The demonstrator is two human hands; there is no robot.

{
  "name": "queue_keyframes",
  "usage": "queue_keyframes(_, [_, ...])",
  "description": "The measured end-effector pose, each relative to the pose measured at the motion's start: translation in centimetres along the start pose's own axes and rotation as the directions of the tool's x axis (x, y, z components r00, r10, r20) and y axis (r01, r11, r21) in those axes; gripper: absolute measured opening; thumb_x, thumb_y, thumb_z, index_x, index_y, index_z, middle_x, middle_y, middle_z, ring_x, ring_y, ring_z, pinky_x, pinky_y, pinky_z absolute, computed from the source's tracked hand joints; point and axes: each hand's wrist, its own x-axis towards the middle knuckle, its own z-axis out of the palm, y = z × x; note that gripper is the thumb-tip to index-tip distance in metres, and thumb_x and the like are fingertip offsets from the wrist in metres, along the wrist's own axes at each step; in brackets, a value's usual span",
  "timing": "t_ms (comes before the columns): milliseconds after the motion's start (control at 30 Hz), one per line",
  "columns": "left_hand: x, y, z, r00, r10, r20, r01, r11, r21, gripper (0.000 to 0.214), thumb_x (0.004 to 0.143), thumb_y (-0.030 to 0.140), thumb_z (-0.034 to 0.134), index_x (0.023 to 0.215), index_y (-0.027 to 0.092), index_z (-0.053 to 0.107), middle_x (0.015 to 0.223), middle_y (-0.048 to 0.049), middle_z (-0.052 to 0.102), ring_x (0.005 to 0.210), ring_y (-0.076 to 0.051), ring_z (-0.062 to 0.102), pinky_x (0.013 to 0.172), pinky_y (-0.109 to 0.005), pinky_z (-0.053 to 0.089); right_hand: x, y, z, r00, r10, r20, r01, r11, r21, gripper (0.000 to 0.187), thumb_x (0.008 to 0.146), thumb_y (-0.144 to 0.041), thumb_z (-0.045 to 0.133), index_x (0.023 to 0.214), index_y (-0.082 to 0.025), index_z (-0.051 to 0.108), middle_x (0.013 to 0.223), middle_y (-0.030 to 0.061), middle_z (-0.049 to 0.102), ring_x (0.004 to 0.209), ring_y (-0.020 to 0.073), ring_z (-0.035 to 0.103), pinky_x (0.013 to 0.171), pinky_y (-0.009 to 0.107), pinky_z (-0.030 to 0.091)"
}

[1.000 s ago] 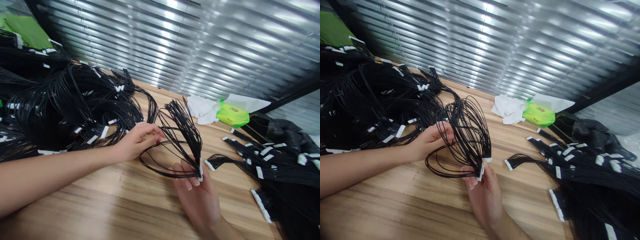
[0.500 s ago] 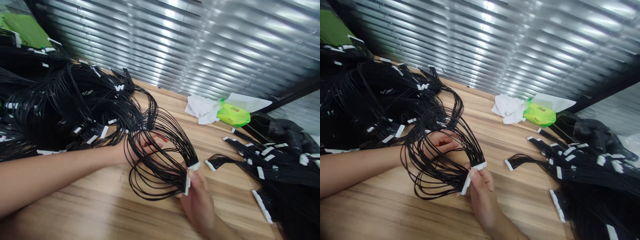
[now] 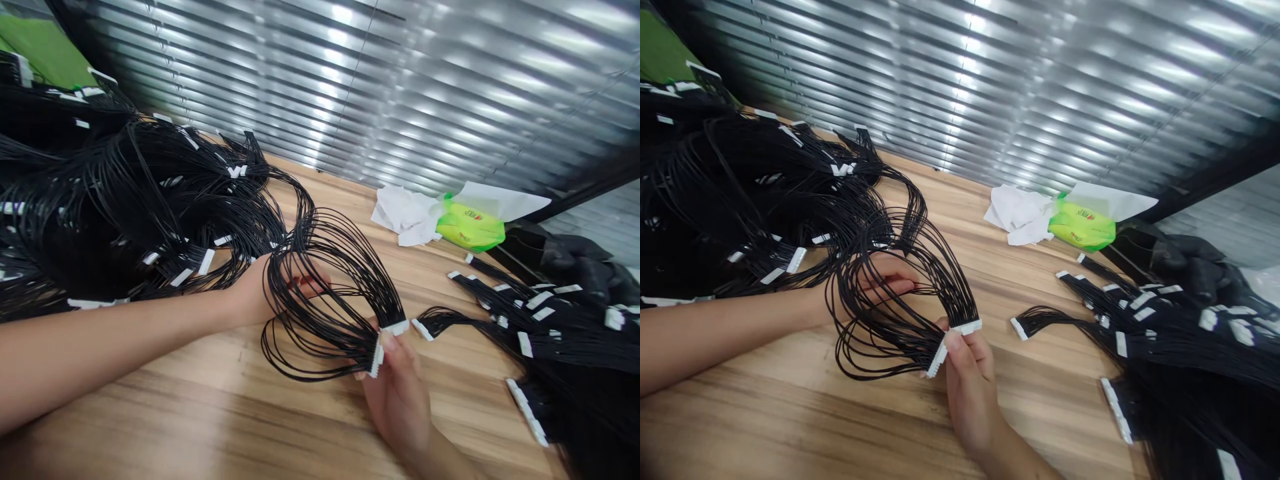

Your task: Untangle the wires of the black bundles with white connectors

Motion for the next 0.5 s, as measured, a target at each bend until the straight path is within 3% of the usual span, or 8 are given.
queue_keyframes(67, [0.3, 0.4, -0.2, 0.997, 0.004, -0.078, -0.013, 0.993, -0.115, 0.016, 0.091, 0.028, 0.056, 0.089, 0.017, 0.069, 0.085, -0.0015, 0.071, 0.079, -0.013, 0.066, 0.074, -0.025, 0.057, -0.1, 0.4, -0.3, 0.999, 0.042, 0.027, -0.042, 0.999, -0.020, 0.024, 0.068, -0.045, 0.077, 0.068, -0.022, 0.070, 0.052, -0.0047, 0.052, 0.043, 0.0097, 0.038, 0.044, 0.026, 0.043])
queue_keyframes(167, [0.5, 1.0, -0.4, 0.985, 0.107, -0.134, -0.126, 0.982, -0.141, 0.014, 0.092, 0.022, 0.054, 0.093, 0.017, 0.068, 0.093, -0.0028, 0.073, 0.087, -0.013, 0.068, 0.081, -0.026, 0.057, -0.2, 1.1, -0.9, 0.994, 0.093, 0.065, -0.090, 0.995, -0.048, 0.023, 0.072, -0.045, 0.074, 0.073, -0.022, 0.071, 0.053, -0.0037, 0.056, 0.044, 0.0104, 0.042, 0.048, 0.026, 0.044])
queue_keyframes(267, [0.5, 1.1, -0.5, 0.990, 0.116, -0.083, -0.128, 0.980, -0.153, 0.015, 0.092, 0.017, 0.054, 0.099, 0.017, 0.067, 0.097, -0.0023, 0.073, 0.092, -0.012, 0.069, 0.084, -0.024, 0.056, -0.3, 1.4, -1.2, 0.990, 0.102, 0.098, -0.095, 0.992, -0.079, 0.025, 0.076, -0.046, 0.071, 0.078, -0.021, 0.072, 0.053, -0.0029, 0.058, 0.047, 0.0113, 0.047, 0.054, 0.027, 0.045])
queue_keyframes(400, [0.4, 0.8, -0.1, 0.998, 0.053, 0.045, -0.040, 0.969, -0.244, 0.018, 0.092, 0.023, 0.054, 0.093, 0.014, 0.069, 0.086, -0.0030, 0.074, 0.080, -0.011, 0.068, 0.073, -0.019, 0.054, -0.2, 1.5, -1.4, 0.983, 0.139, 0.116, -0.128, 0.986, -0.104, 0.028, 0.075, -0.048, 0.071, 0.079, -0.020, 0.072, 0.055, -0.0021, 0.059, 0.051, 0.0127, 0.051, 0.054, 0.027, 0.045])
queue_keyframes(500, [0.5, 0.6, -0.1, 0.999, 0.033, 0.007, -0.030, 0.963, -0.267, 0.022, 0.091, 0.026, 0.054, 0.084, 0.013, 0.070, 0.079, -0.0028, 0.072, 0.074, -0.010, 0.066, 0.071, -0.019, 0.054, -0.4, 1.6, -1.6, 0.968, 0.183, 0.174, -0.165, 0.980, -0.112, 0.028, 0.078, -0.048, 0.069, 0.081, -0.020, 0.072, 0.058, -0.0014, 0.060, 0.053, 0.0130, 0.052, 0.055, 0.027, 0.045])
